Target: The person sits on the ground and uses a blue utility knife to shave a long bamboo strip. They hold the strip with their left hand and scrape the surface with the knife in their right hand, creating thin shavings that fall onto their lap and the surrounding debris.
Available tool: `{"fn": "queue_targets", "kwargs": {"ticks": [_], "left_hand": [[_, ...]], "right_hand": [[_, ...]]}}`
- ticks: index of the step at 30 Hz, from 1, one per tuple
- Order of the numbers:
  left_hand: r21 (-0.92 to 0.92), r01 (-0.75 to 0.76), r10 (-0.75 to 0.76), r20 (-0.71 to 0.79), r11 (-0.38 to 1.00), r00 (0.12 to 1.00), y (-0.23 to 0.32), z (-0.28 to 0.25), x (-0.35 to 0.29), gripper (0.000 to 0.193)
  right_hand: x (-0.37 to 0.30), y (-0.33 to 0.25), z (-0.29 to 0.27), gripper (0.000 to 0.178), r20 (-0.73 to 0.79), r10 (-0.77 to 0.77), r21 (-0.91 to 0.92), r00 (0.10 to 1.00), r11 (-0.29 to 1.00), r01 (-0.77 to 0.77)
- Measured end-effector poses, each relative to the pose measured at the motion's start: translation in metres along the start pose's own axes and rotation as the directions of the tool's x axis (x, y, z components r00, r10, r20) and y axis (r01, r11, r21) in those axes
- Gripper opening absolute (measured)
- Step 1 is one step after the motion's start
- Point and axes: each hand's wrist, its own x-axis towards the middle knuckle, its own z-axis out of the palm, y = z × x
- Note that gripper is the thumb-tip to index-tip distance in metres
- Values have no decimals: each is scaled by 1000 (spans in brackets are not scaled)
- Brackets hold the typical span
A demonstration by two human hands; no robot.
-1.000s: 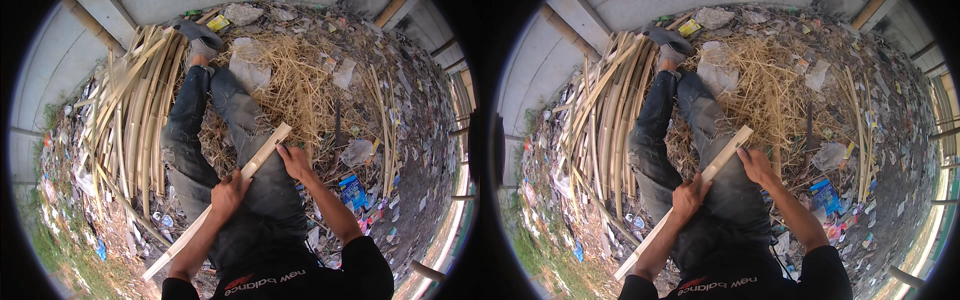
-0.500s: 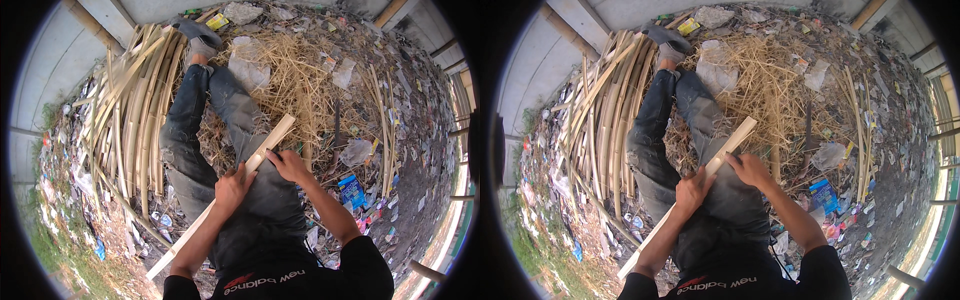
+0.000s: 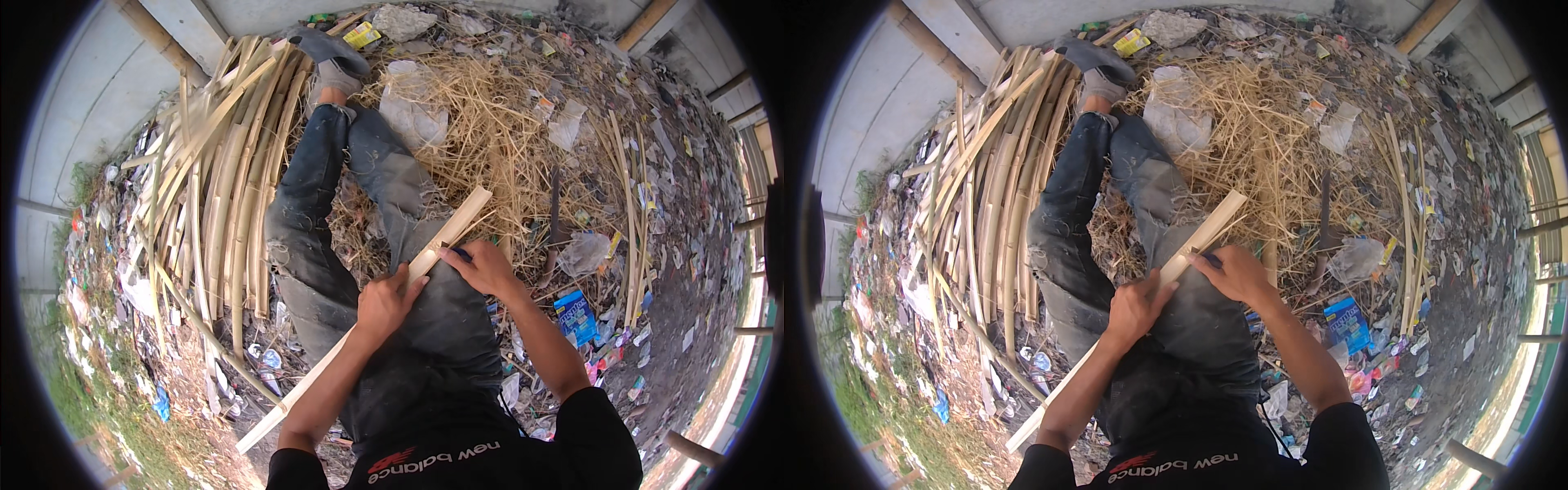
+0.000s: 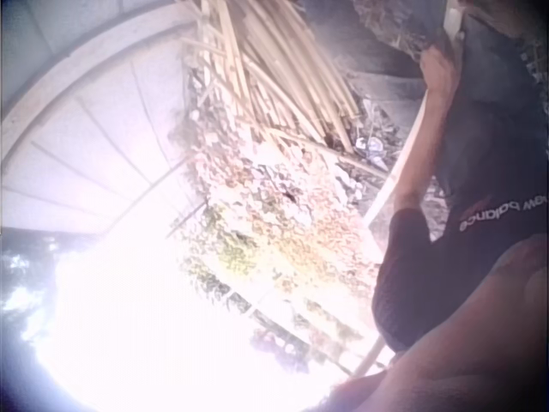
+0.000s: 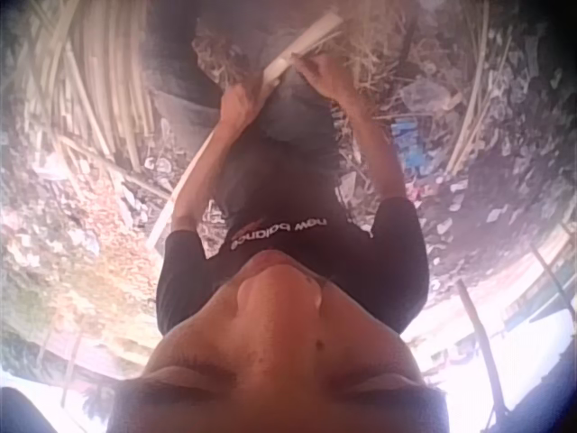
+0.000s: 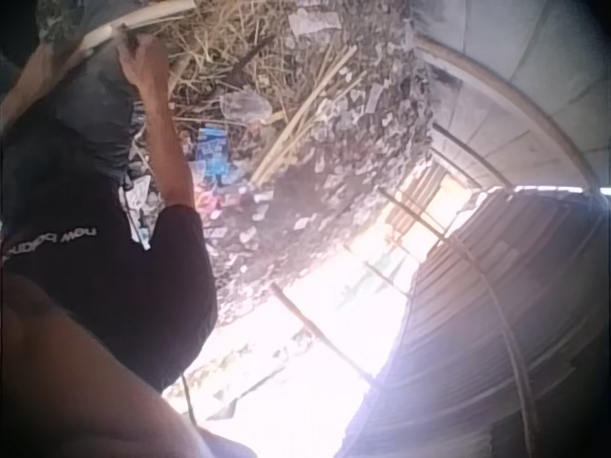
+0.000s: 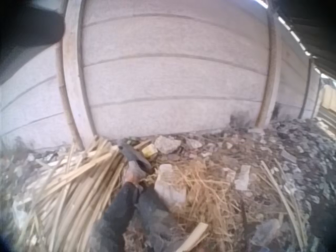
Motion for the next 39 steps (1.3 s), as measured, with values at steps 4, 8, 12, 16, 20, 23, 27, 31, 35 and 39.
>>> {"fn": "queue_targets", "kwargs": {"ticks": [4, 8, 12, 16, 20, 23, 27, 31, 35, 39], "left_hand": [[10, -10, 11, -35, 1000, 999, -1, 5, 1, 50], [-75, -20, 18, -25, 997, 1000, -5, 3, 2, 50], [-193, 66, -49, 90, 979, 995, -9, -8, 13, 50], [-240, 53, -30, 101, 969, 994, -9, -11, 11, 48], [-220, 50, -26, 112, 974, 993, -8, -14, 10, 47], [-200, 16, -1, 76, 980, 997, -5, -11, 10, 47], [-97, -29, 29, -1, 995, 1000, -6, 0, 5, 47], [24, -15, 16, -66, 1000, 998, -2, 6, 0, 46], [115, -54, 65, -95, 992, 993, -4, 10, -2, 47], [178, -62, 81, -99, 982, 992, -2, 9, -2, 51]], "right_hand": [[-8, -12, 12, 67, -125, -45, -156, 991, 987, 25], [-1, -6, 5, 72, 11, 12, 90, 1000, 996, -13], [1, -7, -21, 69, 450, -88, 415, 889, 902, -121], [-3, 10, -45, 67, 373, 16, 688, 928, 666, -289], [2, 20, -62, 60, -475, 204, -49, 856, 965, -257], [-4, 35, -55, 55, -473, 230, 74, 850, 972, -222], [-10, 22, -30, 52, -308, 80, -67, 948, 992, -106], [-22, -14, -17, 53, -84, -5, -224, 996, 975, -14], [-16, -2, -11, 55, -37, -12, -311, 999, 950, 0], [4, 2, -30, 55, -111, 92, -264, 989, 957, -119]]}}
